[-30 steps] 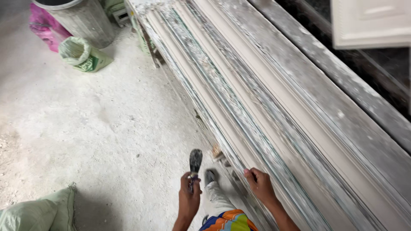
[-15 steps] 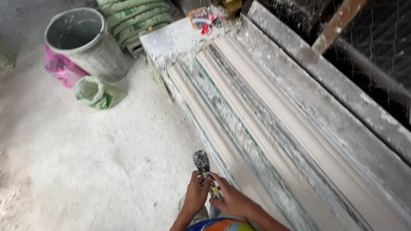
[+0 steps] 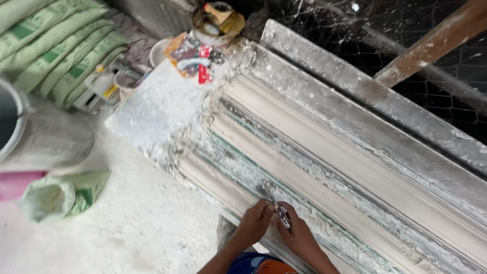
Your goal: The person works at a slanted table with long white plaster cornice moldings. They first handle and press small plaster pieces along the molding grooves, then use a small scraping tool to scrape and clean the molded surfaces, moving along the strips and repositioning the pieces as they work.
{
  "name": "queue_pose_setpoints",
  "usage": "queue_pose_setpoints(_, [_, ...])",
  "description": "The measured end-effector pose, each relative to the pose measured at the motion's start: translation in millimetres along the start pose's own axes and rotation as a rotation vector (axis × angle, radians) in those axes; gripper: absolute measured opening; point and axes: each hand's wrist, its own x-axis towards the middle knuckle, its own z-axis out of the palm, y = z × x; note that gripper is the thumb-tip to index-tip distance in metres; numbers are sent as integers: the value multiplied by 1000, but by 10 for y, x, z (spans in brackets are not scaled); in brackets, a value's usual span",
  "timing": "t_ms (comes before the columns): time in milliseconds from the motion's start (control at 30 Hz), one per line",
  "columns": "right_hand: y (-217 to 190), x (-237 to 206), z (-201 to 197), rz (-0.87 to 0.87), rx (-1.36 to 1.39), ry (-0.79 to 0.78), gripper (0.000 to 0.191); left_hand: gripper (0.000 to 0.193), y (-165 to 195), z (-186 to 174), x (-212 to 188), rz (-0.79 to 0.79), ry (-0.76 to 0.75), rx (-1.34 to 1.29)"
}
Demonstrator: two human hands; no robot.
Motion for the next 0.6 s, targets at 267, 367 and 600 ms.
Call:
queue_pose_setpoints(267, [-852,622,-440,-25,-72,209,56,56,633,-855,883,414,87,363])
queue_pose_setpoints(367, [-973,1089,-731,-64,-181,302,57,62,732,-850,1471,500,111,602])
queue_pose_setpoints(600, [-1355,2359,-1330,119,-386,319,51,50,794,-855,2960,595,241,946])
